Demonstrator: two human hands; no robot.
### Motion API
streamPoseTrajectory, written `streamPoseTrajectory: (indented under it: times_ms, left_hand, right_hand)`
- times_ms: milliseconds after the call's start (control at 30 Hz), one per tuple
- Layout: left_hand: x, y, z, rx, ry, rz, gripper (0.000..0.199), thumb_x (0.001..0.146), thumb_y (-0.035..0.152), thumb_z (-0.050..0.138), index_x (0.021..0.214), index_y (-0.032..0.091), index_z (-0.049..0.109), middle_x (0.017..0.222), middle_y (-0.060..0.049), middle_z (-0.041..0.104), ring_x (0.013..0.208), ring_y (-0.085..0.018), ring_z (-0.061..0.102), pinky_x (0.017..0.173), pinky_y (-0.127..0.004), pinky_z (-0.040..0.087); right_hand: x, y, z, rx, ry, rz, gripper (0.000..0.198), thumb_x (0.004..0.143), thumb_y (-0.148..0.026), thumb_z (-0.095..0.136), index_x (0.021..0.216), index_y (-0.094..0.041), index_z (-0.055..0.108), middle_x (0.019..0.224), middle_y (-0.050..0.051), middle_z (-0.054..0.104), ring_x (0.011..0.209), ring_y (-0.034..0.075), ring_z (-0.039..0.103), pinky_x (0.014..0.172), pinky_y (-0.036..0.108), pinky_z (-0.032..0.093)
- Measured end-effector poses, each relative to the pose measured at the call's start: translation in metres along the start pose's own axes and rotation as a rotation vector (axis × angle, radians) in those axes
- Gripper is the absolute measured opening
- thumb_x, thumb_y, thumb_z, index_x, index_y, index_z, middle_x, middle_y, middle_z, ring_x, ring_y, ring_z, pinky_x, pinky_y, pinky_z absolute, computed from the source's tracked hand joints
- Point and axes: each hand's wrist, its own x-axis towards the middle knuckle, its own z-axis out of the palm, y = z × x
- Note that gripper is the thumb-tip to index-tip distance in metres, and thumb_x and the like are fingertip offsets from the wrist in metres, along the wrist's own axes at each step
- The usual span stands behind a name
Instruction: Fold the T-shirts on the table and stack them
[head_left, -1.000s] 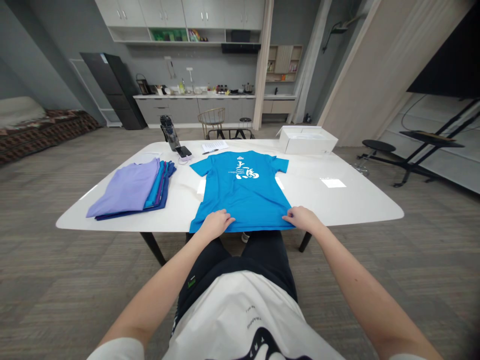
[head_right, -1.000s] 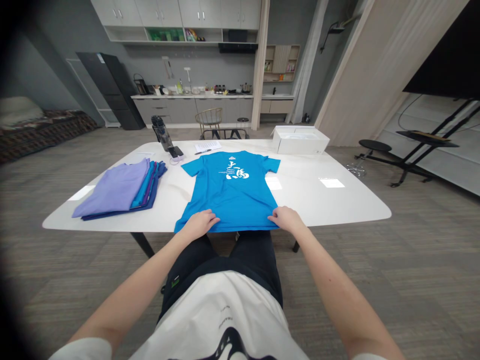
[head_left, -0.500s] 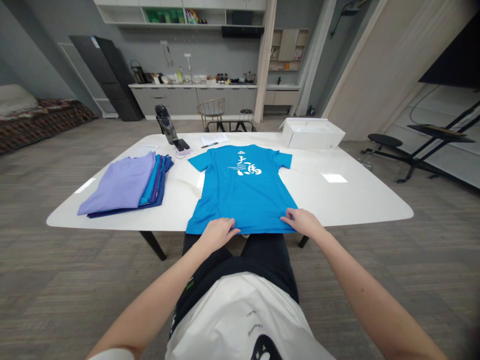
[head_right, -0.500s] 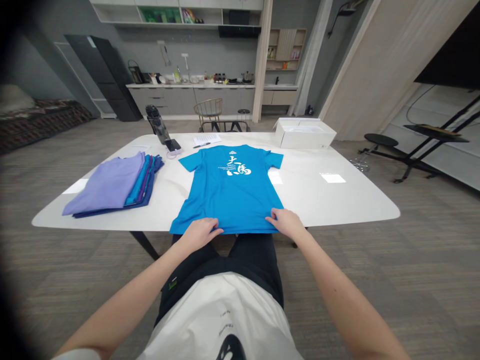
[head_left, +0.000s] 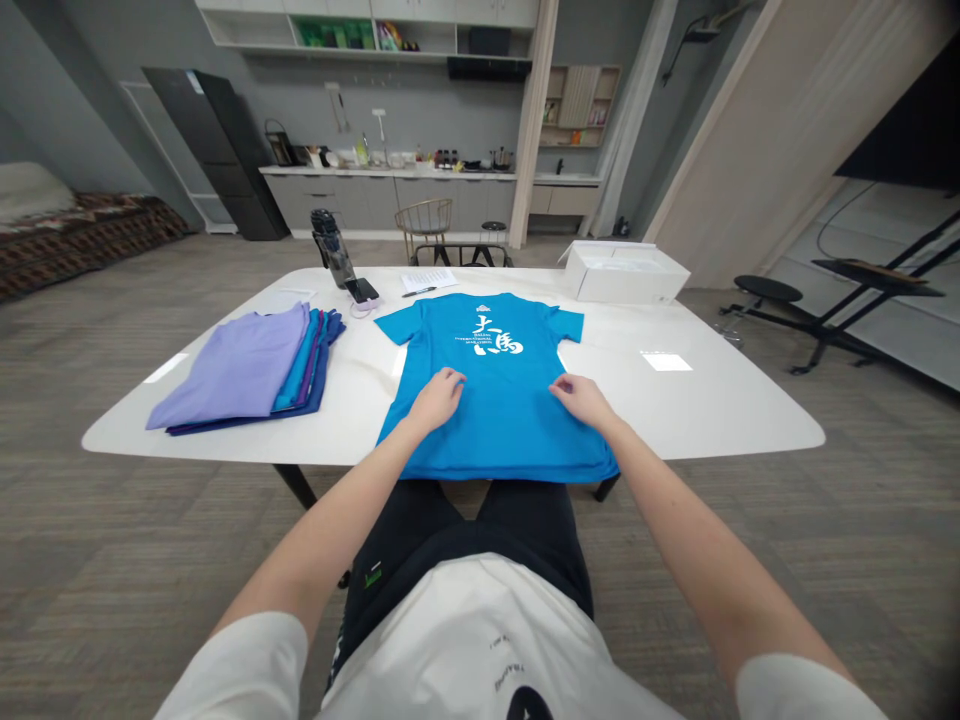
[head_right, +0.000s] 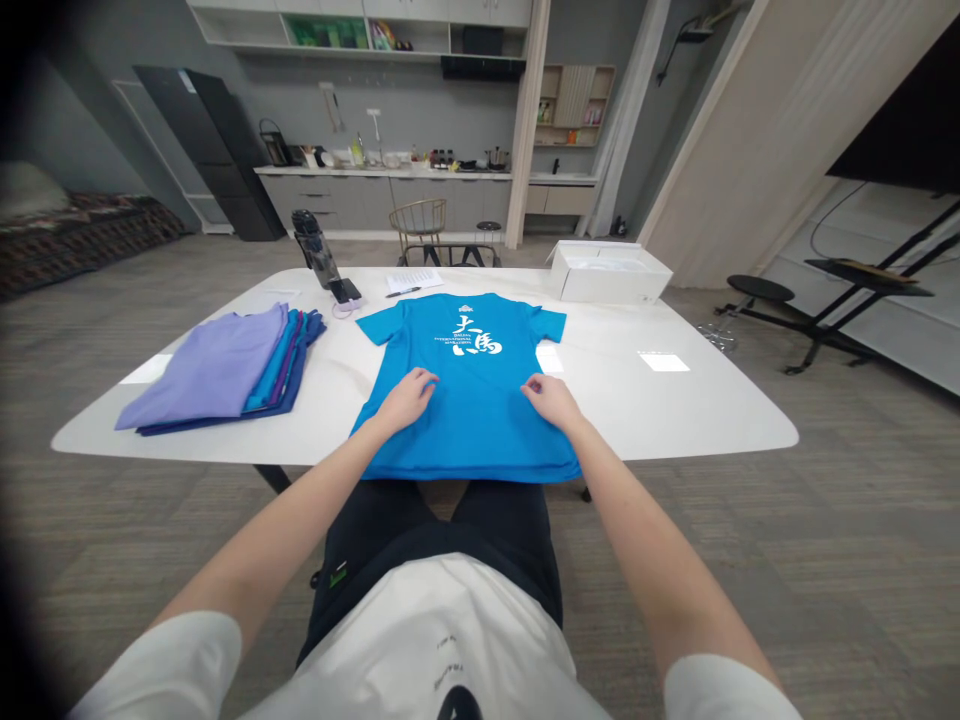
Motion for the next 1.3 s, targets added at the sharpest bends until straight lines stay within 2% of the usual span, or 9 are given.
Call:
streamPoseTrajectory:
  times_ms: [100,200,367,467,700,867,1067,1200,1300]
  left_hand:
    - [0.022,-0.036,0.012,0.117,-0.011,-0.118,0.052,0.106,0.037,0.038,0.15,0.013,0.048,0.158,-0.018,0.043,0.147,-0.027,0.041,0.12,-0.04,0.034]
    - [0.016,-0.065,0.02,0.203,-0.098,-0.226,0.066,0.105,0.054,0.032,0.16,0.017,0.034,0.167,-0.015,0.03,0.155,-0.03,0.027,0.126,-0.048,0.022]
    - [-0.004,-0.081,0.021,0.275,-0.125,-0.314,0.075,0.103,0.063,0.023,0.164,0.02,0.027,0.17,-0.013,0.024,0.157,-0.03,0.022,0.126,-0.048,0.02]
    - [0.005,-0.076,0.02,0.319,-0.085,-0.367,0.078,0.102,0.065,0.025,0.164,0.017,0.026,0.168,-0.018,0.026,0.155,-0.034,0.025,0.124,-0.053,0.023]
    - [0.083,-0.087,0.024,0.282,-0.115,-0.173,0.066,0.105,0.057,0.026,0.162,0.024,0.031,0.171,-0.009,0.02,0.158,-0.03,0.018,0.127,-0.05,0.019]
    - [0.108,-0.116,0.027,0.274,-0.168,-0.29,0.069,0.104,0.06,0.025,0.162,0.024,0.032,0.17,-0.011,0.025,0.157,-0.033,0.023,0.125,-0.05,0.023]
    - [0.118,-0.125,0.018,0.376,-0.031,-0.367,0.074,0.101,0.064,0.03,0.159,0.019,0.037,0.162,-0.018,0.039,0.147,-0.037,0.039,0.12,-0.053,0.03]
    - [0.167,-0.144,0.011,0.348,0.054,-0.349,0.068,0.103,0.057,0.03,0.158,0.017,0.039,0.164,-0.018,0.034,0.152,-0.036,0.032,0.124,-0.054,0.023]
    - [0.207,-0.179,0.01,0.218,0.004,-0.48,0.072,0.103,0.057,0.027,0.16,0.013,0.034,0.165,-0.021,0.032,0.152,-0.035,0.032,0.122,-0.051,0.03]
  right_hand:
    - [0.029,0.004,0.024,-0.118,0.089,-0.02,0.034,0.099,-0.034,0.05,0.124,-0.018,0.066,0.13,0.014,0.066,0.118,0.026,0.063,0.101,0.036,0.048]
    - [0.028,0.019,0.039,-0.25,0.066,-0.038,0.045,0.103,-0.04,0.044,0.14,-0.017,0.057,0.148,0.016,0.055,0.134,0.03,0.052,0.11,0.043,0.043]
    - [0.007,0.039,0.04,-0.38,0.073,0.024,0.055,0.106,-0.049,0.034,0.144,-0.014,0.053,0.15,0.018,0.053,0.138,0.032,0.048,0.114,0.046,0.038]
    - [0.017,0.032,0.039,-0.437,0.078,0.049,0.054,0.105,-0.051,0.035,0.137,-0.014,0.058,0.142,0.021,0.058,0.133,0.035,0.052,0.114,0.052,0.035]
    - [0.114,0.004,0.062,-0.276,-0.022,-0.168,0.056,0.107,-0.05,0.035,0.152,-0.018,0.048,0.166,0.014,0.033,0.154,0.03,0.028,0.123,0.048,0.026]
    - [0.154,0.03,0.071,-0.306,-0.049,0.014,0.061,0.107,-0.053,0.031,0.156,-0.019,0.042,0.165,0.014,0.034,0.152,0.034,0.03,0.121,0.053,0.028]
    - [0.168,0.057,0.06,-0.356,0.098,0.105,0.062,0.105,-0.056,0.031,0.146,-0.014,0.054,0.152,0.019,0.052,0.139,0.037,0.046,0.116,0.055,0.032]
    - [0.217,0.063,0.047,-0.293,0.222,0.069,0.06,0.106,-0.053,0.029,0.14,-0.014,0.059,0.148,0.018,0.055,0.138,0.034,0.046,0.12,0.052,0.026]
    - [0.261,0.078,0.042,-0.188,0.165,0.105,0.064,0.106,-0.051,0.025,0.147,-0.009,0.052,0.156,0.02,0.047,0.145,0.03,0.041,0.12,0.044,0.03]
